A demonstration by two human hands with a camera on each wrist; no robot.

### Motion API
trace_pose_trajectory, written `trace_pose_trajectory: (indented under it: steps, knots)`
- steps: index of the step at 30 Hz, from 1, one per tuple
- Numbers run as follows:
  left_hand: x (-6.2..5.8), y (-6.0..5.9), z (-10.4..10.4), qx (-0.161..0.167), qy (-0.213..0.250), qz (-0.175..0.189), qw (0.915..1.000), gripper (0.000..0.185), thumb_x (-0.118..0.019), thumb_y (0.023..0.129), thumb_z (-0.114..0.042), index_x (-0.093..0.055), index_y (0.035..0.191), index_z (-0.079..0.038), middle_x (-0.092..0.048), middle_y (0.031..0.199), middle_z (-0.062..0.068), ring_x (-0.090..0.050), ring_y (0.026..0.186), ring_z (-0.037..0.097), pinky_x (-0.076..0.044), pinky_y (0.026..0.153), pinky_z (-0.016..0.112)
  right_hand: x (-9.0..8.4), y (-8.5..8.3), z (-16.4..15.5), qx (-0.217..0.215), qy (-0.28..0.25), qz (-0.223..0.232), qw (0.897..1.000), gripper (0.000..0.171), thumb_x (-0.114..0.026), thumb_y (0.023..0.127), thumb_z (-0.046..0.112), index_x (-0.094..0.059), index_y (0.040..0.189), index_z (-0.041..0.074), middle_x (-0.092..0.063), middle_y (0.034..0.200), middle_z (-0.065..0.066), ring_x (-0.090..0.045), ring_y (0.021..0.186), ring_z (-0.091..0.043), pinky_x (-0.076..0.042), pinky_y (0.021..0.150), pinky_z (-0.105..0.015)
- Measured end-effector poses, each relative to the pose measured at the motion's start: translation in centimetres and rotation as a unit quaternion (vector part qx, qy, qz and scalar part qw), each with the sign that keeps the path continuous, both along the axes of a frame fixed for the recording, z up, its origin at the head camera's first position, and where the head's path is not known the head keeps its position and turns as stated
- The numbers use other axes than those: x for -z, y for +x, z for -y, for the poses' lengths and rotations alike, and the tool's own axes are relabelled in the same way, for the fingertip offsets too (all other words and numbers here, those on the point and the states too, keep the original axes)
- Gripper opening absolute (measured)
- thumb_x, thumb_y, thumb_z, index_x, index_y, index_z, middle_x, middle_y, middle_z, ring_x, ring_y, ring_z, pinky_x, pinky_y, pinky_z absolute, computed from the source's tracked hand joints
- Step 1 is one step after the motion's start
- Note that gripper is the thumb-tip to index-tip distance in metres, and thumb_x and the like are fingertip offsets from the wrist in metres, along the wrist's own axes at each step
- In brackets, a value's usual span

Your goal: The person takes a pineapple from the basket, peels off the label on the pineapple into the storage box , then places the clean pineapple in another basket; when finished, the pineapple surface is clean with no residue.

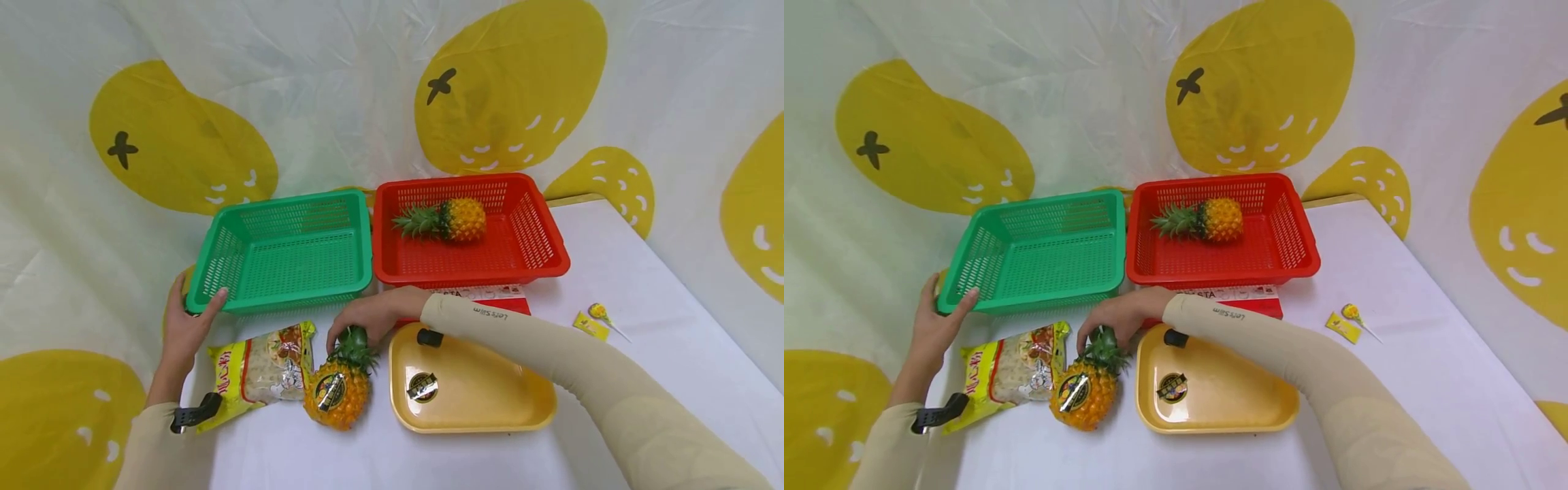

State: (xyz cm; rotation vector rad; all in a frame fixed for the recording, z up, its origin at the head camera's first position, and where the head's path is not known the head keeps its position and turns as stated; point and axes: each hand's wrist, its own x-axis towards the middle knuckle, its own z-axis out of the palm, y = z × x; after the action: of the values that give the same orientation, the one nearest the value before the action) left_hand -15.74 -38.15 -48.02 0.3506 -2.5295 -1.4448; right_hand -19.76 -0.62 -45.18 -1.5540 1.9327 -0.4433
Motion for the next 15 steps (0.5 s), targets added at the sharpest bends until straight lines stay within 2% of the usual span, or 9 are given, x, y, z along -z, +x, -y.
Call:
trace_pose_trajectory:
  steps: [2,4,6,9,10,12,15]
  knots:
    - [-0.1,0.8,-0.5,-0.037,-0.009,-0.030,0.9988,0.092,-0.070,0.101,-0.047,-0.013,0.171,-0.028,-0.028,0.168,0.013,-0.033,0.146,0.038,-0.030,0.120,0.056,0.1,0.1,0.0,0.000,-0.001,0.005,1.000,0.070,-0.080,0.083,-0.015,-0.067,0.143,0.018,-0.063,0.140,0.003,-0.053,0.127,-0.012,-0.042,0.109,-0.026]
    - [-0.4,1.7,-1.0,-0.072,-0.026,-0.078,0.9940,0.089,-0.071,0.101,-0.043,-0.018,0.170,-0.025,-0.031,0.166,0.015,-0.036,0.145,0.040,-0.031,0.120,0.052,0.2,0.2,0.0,0.001,-0.002,0.008,1.000,0.070,-0.080,0.083,-0.015,-0.067,0.144,0.019,-0.062,0.140,0.004,-0.053,0.126,-0.010,-0.042,0.108,-0.024]
    - [-0.7,2.7,-1.4,-0.107,-0.055,-0.139,0.9829,0.082,-0.072,0.101,-0.039,-0.028,0.168,-0.022,-0.036,0.161,0.016,-0.040,0.141,0.038,-0.032,0.118,0.046,0.2,0.2,-0.1,0.003,-0.004,0.009,1.000,0.071,-0.080,0.083,-0.015,-0.067,0.144,0.019,-0.062,0.140,0.005,-0.053,0.125,-0.009,-0.042,0.106,-0.022]
    - [-1.1,4.0,-2.0,-0.130,-0.088,-0.221,0.9626,0.071,-0.074,0.100,-0.031,-0.041,0.161,-0.020,-0.044,0.154,0.015,-0.046,0.135,0.032,-0.035,0.112,0.036,0.1,0.2,-0.2,0.007,-0.001,0.008,1.000,0.073,-0.078,0.083,-0.017,-0.066,0.145,0.020,-0.061,0.141,0.006,-0.054,0.125,-0.011,-0.043,0.103,-0.020]
    - [-1.2,4.5,-2.1,-0.129,-0.095,-0.239,0.9577,0.068,-0.075,0.100,-0.029,-0.044,0.160,-0.020,-0.046,0.152,0.014,-0.047,0.133,0.029,-0.036,0.110,0.032,0.1,0.2,-0.2,0.008,0.001,0.007,1.000,0.073,-0.077,0.083,-0.017,-0.066,0.145,0.021,-0.061,0.141,0.007,-0.054,0.125,-0.012,-0.043,0.102,-0.019]
    - [-1.2,5.4,-2.5,-0.115,-0.106,-0.259,0.9531,0.061,-0.075,0.100,-0.024,-0.051,0.155,-0.019,-0.052,0.148,0.012,-0.050,0.128,0.023,-0.038,0.106,0.025,0.0,0.1,-0.3,0.009,0.004,0.009,1.000,0.074,-0.076,0.083,-0.018,-0.066,0.145,0.020,-0.061,0.143,0.005,-0.054,0.127,-0.014,-0.043,0.102,-0.019]
    - [-0.8,6.4,-3.0,-0.059,-0.117,-0.278,0.9516,0.052,-0.077,0.097,-0.012,-0.060,0.146,-0.009,-0.058,0.137,0.015,-0.054,0.119,0.015,-0.043,0.099,0.020,0.1,0.0,-0.4,0.012,0.007,0.013,1.000,0.074,-0.076,0.083,-0.018,-0.066,0.146,0.020,-0.060,0.144,0.003,-0.053,0.127,-0.015,-0.044,0.101,-0.020]
